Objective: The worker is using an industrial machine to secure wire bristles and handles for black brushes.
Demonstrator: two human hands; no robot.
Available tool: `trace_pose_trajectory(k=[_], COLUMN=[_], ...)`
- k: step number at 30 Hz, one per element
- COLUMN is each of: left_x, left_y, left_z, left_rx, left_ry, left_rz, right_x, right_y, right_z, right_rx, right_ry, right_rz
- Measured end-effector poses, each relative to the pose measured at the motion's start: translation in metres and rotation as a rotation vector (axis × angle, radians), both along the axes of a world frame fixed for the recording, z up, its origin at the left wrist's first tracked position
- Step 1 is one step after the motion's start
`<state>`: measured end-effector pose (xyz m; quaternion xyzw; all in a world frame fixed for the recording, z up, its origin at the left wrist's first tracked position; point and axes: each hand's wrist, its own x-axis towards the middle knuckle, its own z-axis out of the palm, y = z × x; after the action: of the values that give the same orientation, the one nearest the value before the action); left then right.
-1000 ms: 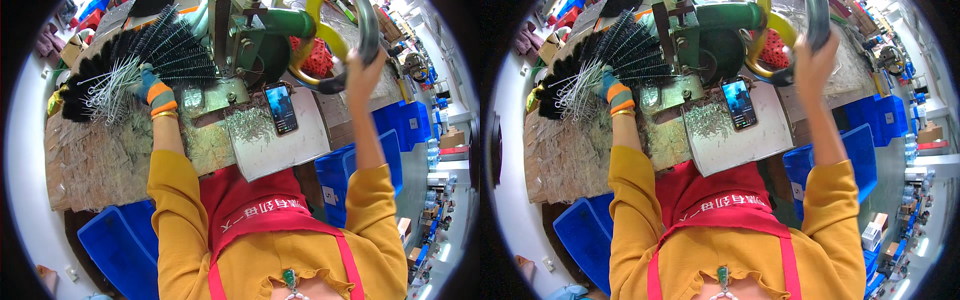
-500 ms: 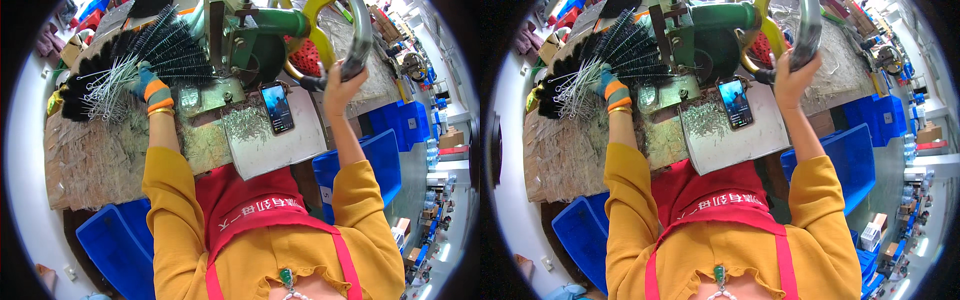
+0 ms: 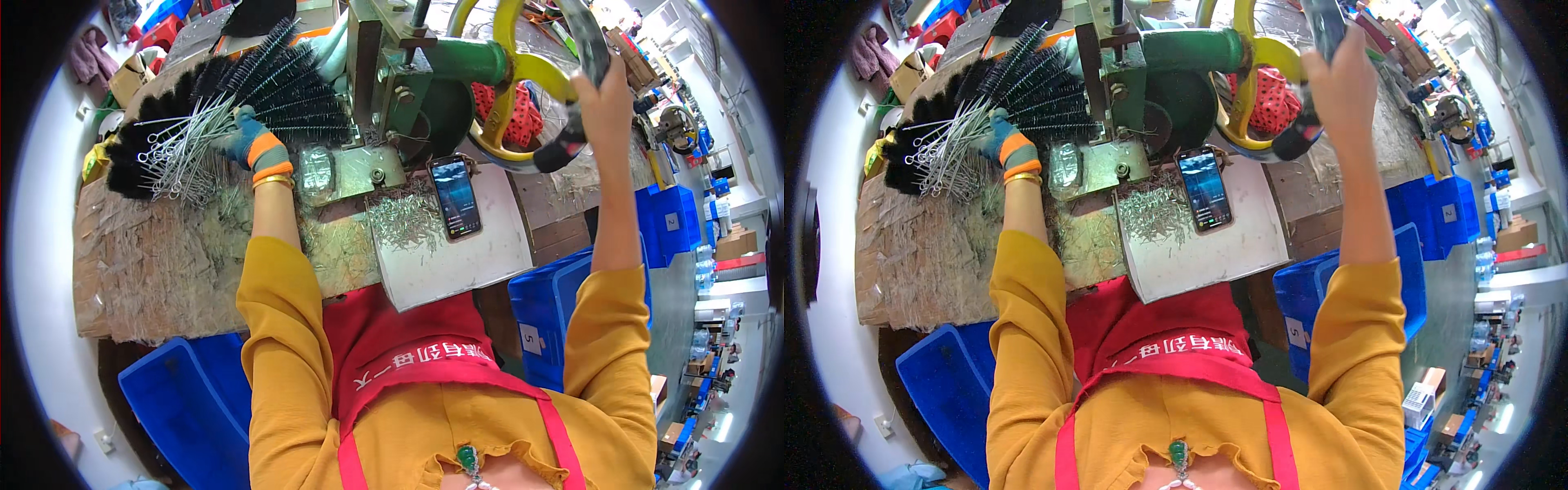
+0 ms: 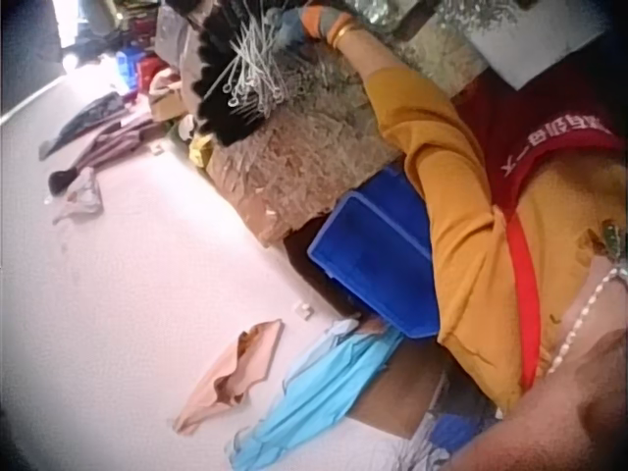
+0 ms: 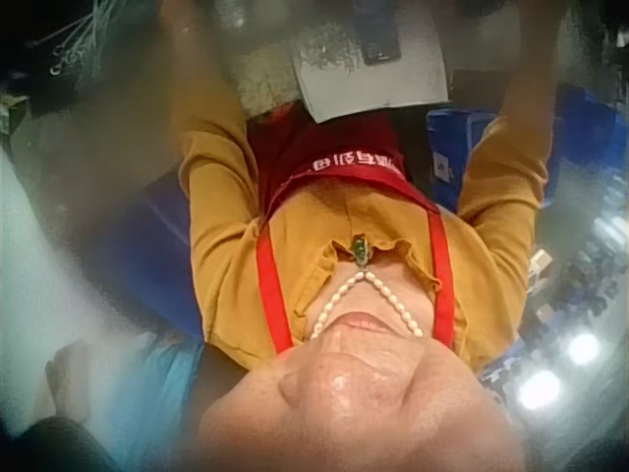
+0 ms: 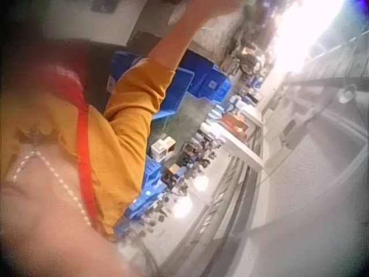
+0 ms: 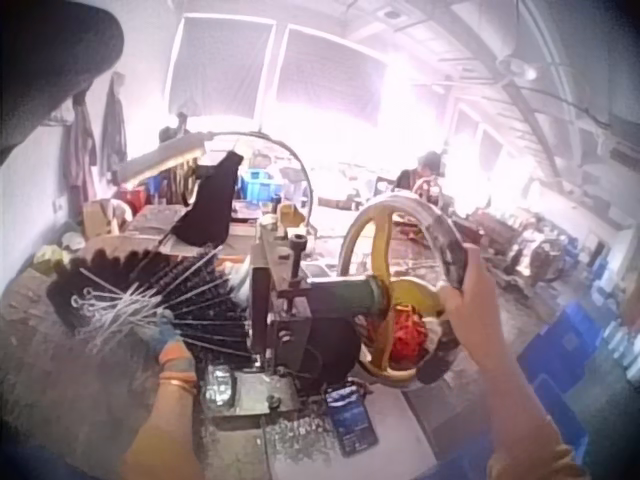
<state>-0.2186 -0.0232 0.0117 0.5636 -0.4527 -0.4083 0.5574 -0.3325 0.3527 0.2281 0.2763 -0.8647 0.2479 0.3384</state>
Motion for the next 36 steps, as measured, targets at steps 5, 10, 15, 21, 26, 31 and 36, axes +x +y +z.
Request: trace_pose_trajectory(k=[5, 10, 15, 21, 26, 31, 36], left_x=[-0.001, -0.001, 0.001, 0.001, 0.001, -0.001, 0.0], left_y=[0.006, 0.009, 0.011, 0.004, 0.004, 0.009, 0.017], left_z=[0.002, 0.003, 0.004, -0.001, -0.006, 0.001, 0.005], left_rx=[-0.17, -0.177, -0.061, -0.112, -0.141, -0.05, -0.054], left_ry=[0.209, 0.238, 0.074, 0.004, 0.047, 0.146, 0.168], left_rz=[0.0, 0.01, 0.031, 0.06, 0.073, 0.04, 0.028], right_x=[-0.061, -0.052, 0.047, 0.022, 0.009, 0.002, -0.055], right_y=[-0.011, -0.02, -0.02, 0.015, 0.016, 0.002, -0.002], right_z=[0.044, 0.059, -0.029, -0.104, -0.053, -0.008, 0.026], right_rx=[0.191, 0.173, -0.477, -0.513, -0.243, -0.082, 0.13], right_ry=[-0.185, -0.268, -0.04, -0.029, 0.013, -0.017, -0.053], right_rz=[0.044, 0.101, 0.029, 0.086, 0.091, 0.012, 0.016])
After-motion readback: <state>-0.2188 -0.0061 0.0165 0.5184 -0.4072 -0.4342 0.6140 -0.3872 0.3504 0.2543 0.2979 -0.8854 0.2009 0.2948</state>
